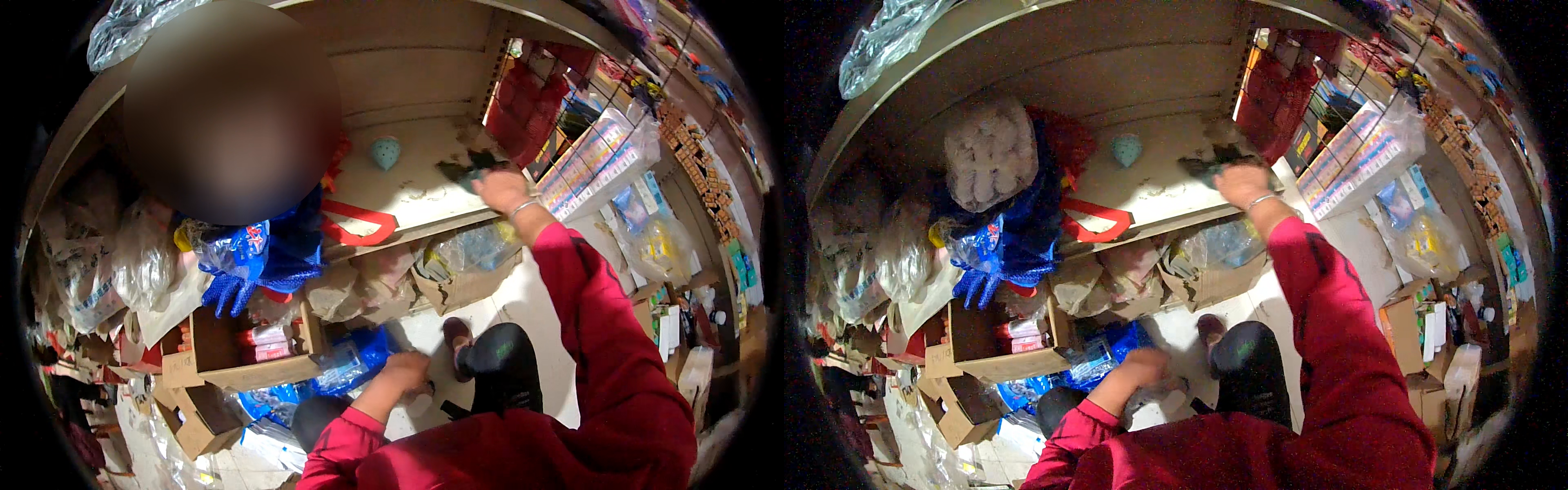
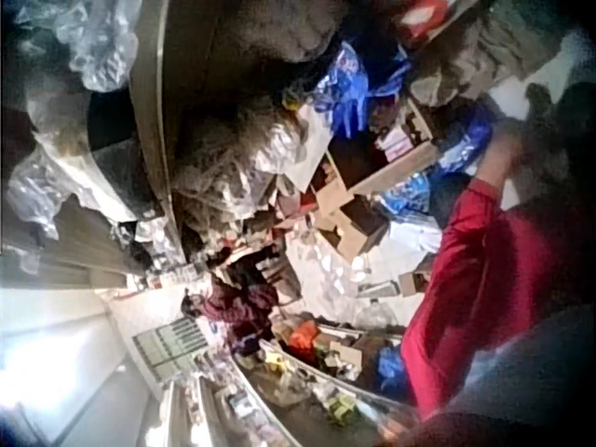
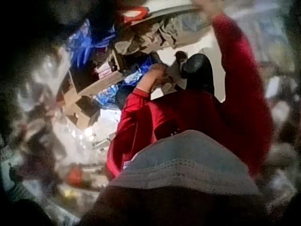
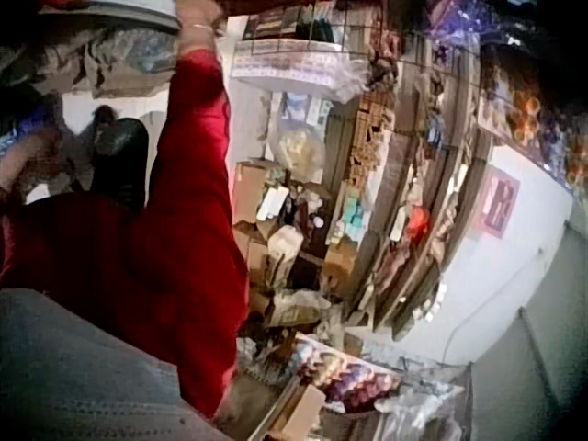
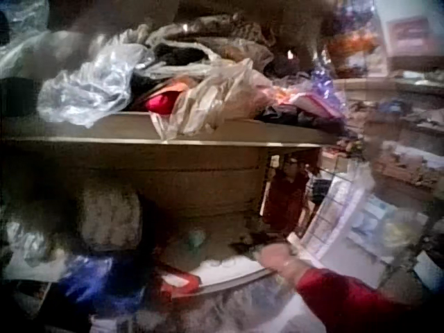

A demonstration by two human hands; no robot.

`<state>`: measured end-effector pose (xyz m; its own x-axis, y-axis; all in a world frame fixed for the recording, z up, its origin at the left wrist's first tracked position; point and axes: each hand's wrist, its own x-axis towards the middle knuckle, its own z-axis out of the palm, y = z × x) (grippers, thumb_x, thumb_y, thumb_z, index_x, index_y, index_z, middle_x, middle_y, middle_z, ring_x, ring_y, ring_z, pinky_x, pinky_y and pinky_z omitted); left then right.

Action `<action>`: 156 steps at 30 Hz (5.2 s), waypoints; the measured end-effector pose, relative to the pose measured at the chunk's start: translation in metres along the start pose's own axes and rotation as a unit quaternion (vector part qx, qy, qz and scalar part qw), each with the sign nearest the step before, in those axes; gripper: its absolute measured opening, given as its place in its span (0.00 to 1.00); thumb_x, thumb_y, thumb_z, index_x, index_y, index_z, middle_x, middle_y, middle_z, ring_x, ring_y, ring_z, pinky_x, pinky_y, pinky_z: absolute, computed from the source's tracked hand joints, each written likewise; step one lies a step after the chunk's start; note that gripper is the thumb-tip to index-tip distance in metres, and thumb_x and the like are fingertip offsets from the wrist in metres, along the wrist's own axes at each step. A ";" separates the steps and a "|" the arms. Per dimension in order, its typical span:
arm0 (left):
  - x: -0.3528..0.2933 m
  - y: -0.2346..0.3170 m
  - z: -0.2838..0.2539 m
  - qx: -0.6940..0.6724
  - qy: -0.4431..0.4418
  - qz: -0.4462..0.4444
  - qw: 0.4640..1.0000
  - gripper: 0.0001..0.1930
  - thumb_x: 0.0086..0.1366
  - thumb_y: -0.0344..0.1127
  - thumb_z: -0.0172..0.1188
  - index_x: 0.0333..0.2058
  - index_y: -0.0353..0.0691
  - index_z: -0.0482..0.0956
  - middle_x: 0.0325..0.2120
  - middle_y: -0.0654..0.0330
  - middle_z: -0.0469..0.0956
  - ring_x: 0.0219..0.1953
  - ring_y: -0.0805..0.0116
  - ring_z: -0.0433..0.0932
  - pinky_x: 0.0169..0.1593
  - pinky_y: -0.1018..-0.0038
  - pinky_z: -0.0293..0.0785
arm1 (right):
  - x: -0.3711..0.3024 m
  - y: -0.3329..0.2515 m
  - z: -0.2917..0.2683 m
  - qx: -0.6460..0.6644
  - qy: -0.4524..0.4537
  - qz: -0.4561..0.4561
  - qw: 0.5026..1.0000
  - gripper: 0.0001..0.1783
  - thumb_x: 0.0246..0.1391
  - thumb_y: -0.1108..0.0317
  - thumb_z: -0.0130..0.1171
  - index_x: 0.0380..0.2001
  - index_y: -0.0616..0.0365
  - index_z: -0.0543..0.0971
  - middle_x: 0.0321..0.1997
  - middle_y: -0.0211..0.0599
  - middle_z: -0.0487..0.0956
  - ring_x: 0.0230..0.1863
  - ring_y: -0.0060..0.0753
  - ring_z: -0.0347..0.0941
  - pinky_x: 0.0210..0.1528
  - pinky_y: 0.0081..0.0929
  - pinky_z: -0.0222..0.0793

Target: The person walks through a cluttered store aisle and begins organizing items on a shelf. They pick up various objects, including a cardboard box, plastic bags, and gloves, and place them into a more orderly arrangement. The person also wipes the shelf surface with a cloth.

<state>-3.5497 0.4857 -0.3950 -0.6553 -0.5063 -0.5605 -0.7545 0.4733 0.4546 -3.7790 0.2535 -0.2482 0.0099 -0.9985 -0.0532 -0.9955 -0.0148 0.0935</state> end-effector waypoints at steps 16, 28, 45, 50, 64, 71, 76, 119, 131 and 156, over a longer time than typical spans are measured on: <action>0.013 -0.020 0.018 -0.013 0.044 -0.005 0.999 0.16 0.51 0.45 0.55 0.33 0.39 0.75 0.35 0.50 0.75 0.41 0.52 0.73 0.40 0.63 0.70 | -0.041 -0.074 0.013 0.117 0.157 -0.415 0.889 0.27 0.38 0.57 0.60 0.44 0.52 0.69 0.42 0.35 0.70 0.45 0.40 0.66 0.45 0.33 0.63; 0.003 -0.028 0.030 -0.031 0.101 -0.013 0.994 0.16 0.50 0.44 0.55 0.35 0.40 0.74 0.34 0.51 0.75 0.40 0.52 0.73 0.40 0.63 0.70 | -0.033 0.087 0.038 0.040 0.240 -0.273 0.931 0.28 0.32 0.68 0.63 0.43 0.54 0.68 0.45 0.40 0.68 0.49 0.45 0.63 0.52 0.37 0.58; -0.062 -0.020 0.013 -0.023 0.104 -0.028 0.994 0.19 0.52 0.45 0.54 0.39 0.39 0.73 0.36 0.49 0.74 0.40 0.50 0.73 0.42 0.61 0.69 | -0.106 0.084 0.078 0.203 0.333 0.112 0.914 0.27 0.39 0.70 0.59 0.46 0.59 0.66 0.44 0.50 0.69 0.48 0.50 0.65 0.50 0.37 0.61; -0.062 -0.022 0.015 -0.030 0.108 -0.032 0.993 0.16 0.50 0.43 0.56 0.35 0.40 0.75 0.33 0.50 0.75 0.38 0.51 0.74 0.39 0.62 0.71 | -0.105 -0.014 0.069 0.202 0.255 -0.032 0.945 0.30 0.36 0.69 0.62 0.46 0.60 0.65 0.46 0.49 0.69 0.47 0.49 0.65 0.49 0.37 0.61; -0.036 -0.012 0.014 -0.016 0.086 -0.019 0.996 0.15 0.50 0.42 0.57 0.33 0.38 0.75 0.32 0.50 0.76 0.37 0.52 0.75 0.38 0.63 0.71 | -0.112 -0.093 0.065 0.090 0.248 -0.304 0.915 0.29 0.32 0.74 0.58 0.44 0.60 0.65 0.51 0.44 0.67 0.48 0.44 0.64 0.47 0.35 0.64; -0.024 -0.018 0.021 -0.025 0.080 -0.030 0.996 0.15 0.49 0.43 0.56 0.33 0.40 0.75 0.34 0.51 0.75 0.37 0.52 0.74 0.38 0.63 0.71 | -0.090 0.008 0.075 0.007 0.249 -0.255 0.934 0.23 0.41 0.76 0.47 0.46 0.55 0.66 0.52 0.33 0.68 0.41 0.38 0.69 0.40 0.32 0.67; -0.026 -0.015 0.018 -0.022 0.085 -0.033 0.996 0.15 0.49 0.44 0.56 0.34 0.41 0.75 0.35 0.52 0.75 0.39 0.52 0.74 0.38 0.63 0.71 | -0.080 0.074 0.078 0.065 0.268 -0.172 0.946 0.28 0.34 0.78 0.52 0.46 0.53 0.66 0.50 0.32 0.69 0.42 0.44 0.68 0.43 0.36 0.66; 0.003 -0.020 0.022 -0.020 0.028 -0.021 0.999 0.19 0.52 0.48 0.54 0.37 0.40 0.73 0.36 0.50 0.74 0.42 0.52 0.72 0.42 0.63 0.70 | -0.089 0.176 0.109 0.155 0.258 0.170 0.938 0.14 0.41 0.70 0.49 0.36 0.53 0.71 0.32 0.47 0.75 0.36 0.54 0.70 0.37 0.44 0.65; -0.009 -0.009 0.016 -0.024 0.049 -0.031 0.998 0.18 0.51 0.46 0.55 0.37 0.40 0.73 0.37 0.50 0.74 0.41 0.52 0.72 0.42 0.63 0.69 | -0.089 0.008 0.055 0.188 0.359 -0.176 0.897 0.32 0.30 0.82 0.49 0.47 0.58 0.67 0.49 0.43 0.68 0.53 0.45 0.61 0.55 0.35 0.58; -0.028 -0.020 0.026 0.004 0.091 -0.017 0.996 0.17 0.50 0.45 0.56 0.34 0.39 0.75 0.34 0.49 0.75 0.40 0.52 0.73 0.41 0.63 0.70 | -0.113 0.194 0.101 0.152 0.124 0.311 0.930 0.16 0.42 0.63 0.53 0.33 0.63 0.76 0.34 0.53 0.75 0.40 0.52 0.72 0.41 0.39 0.66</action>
<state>-3.5157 0.5093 -0.4061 -0.6259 -0.6437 -0.4404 -0.7763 0.4594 0.4317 -3.9831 0.3685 -0.3241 -0.5935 -0.7906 0.1509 -0.7957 0.5481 -0.2578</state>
